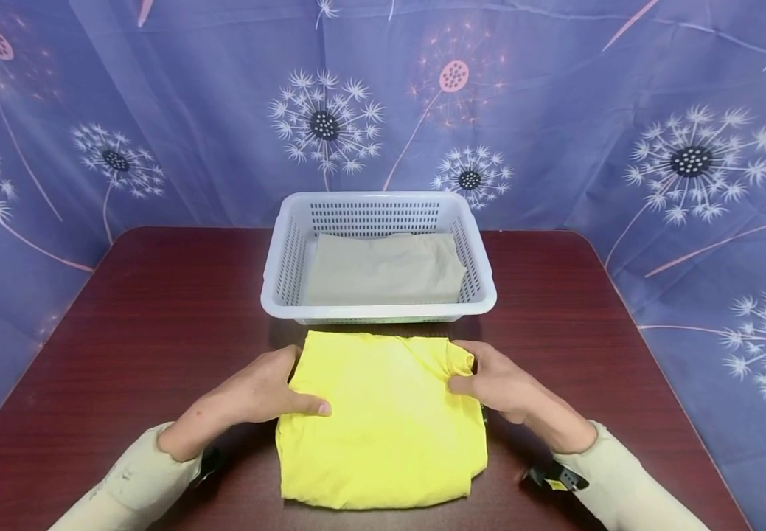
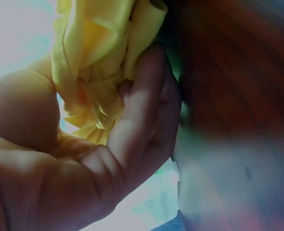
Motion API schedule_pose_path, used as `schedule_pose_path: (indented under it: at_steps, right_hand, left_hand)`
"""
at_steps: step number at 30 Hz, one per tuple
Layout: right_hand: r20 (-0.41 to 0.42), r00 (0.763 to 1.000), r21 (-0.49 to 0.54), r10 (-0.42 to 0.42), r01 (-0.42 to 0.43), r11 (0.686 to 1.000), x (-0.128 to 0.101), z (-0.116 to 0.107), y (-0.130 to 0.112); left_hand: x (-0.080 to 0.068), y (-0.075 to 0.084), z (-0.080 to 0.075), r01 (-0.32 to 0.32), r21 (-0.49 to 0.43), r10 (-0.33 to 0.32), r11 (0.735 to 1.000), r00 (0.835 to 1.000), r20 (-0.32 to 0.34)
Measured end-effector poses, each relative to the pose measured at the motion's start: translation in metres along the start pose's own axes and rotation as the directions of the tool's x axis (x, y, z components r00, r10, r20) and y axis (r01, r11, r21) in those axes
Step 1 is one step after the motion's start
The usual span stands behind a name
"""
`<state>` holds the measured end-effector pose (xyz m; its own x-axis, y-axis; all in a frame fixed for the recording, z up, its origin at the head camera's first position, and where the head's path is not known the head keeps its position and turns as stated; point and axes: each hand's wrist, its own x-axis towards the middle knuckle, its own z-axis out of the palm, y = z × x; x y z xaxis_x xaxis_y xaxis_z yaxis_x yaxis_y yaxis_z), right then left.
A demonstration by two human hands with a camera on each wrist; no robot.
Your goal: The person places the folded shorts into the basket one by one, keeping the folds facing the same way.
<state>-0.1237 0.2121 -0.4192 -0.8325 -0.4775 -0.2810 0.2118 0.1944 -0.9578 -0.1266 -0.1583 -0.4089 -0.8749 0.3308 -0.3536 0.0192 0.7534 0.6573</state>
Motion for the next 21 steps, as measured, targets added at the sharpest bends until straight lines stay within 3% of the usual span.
schedule_pose_path:
  at_steps: [4, 9, 14, 21]
  right_hand:
    - [-0.023, 0.998, 0.073, 0.054, -0.052, 0.996, 0.0002, 0.005, 0.0003]
    - [-0.106, 0.984, 0.098, 0.142, -0.131, 0.986, 0.0001, 0.0072, -0.0002]
    - [-0.02, 0.995, 0.107, 0.094, -0.091, 0.99, 0.0022, 0.0041, 0.0019]
    - [0.042, 0.996, 0.116, 0.085, -0.089, 0.989, 0.0028, -0.0002, 0.0055]
  left_hand:
    - [0.0003, -0.001, -0.0009, -0.027, -0.05, 0.029, 0.998, 0.999, 0.04]
    - [0.0031, -0.005, -0.0011, -0.138, -0.145, 0.154, 0.98, 0.982, 0.108]
    - [0.0055, -0.0083, -0.0015, -0.223, -0.236, 0.265, 0.946, 0.95, 0.164]
    - [0.0061, -0.0093, -0.0018, -0.238, -0.386, 0.338, 0.892, 0.916, 0.217]
